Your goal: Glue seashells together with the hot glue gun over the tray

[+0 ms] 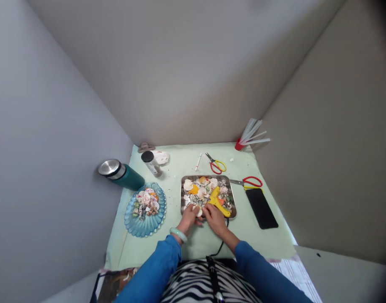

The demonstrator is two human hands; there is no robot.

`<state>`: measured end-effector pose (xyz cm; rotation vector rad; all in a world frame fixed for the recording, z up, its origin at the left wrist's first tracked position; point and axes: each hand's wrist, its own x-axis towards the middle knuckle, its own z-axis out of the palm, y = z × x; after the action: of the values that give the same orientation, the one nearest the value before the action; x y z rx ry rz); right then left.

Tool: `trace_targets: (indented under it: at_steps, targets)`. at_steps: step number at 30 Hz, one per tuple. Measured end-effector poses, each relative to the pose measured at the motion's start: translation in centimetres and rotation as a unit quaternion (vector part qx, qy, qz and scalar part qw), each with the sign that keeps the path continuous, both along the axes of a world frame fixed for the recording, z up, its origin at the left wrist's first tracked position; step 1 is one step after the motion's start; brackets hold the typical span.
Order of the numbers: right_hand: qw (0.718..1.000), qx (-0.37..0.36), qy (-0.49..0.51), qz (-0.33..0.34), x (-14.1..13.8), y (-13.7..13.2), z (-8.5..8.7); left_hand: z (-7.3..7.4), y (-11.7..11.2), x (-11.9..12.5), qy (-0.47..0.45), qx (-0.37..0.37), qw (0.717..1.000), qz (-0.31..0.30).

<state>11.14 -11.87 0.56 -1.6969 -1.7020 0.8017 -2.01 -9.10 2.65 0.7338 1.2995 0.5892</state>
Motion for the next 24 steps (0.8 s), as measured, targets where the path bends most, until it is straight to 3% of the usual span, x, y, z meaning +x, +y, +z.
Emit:
trace_targets:
  at_steps: [12, 24]
  targets:
    - [1.000, -0.004, -0.017, -0.004, -0.04, -0.11, 0.22, -0.14, 0.14, 0.04, -0.003, -0.028, 1.000, -0.001]
    - [0.999, -0.006, -0.006, 0.035, 0.53, 0.08, -0.21, 0.28, 0.09, 0.18, 0.003, -0.033, 0.999, 0.021]
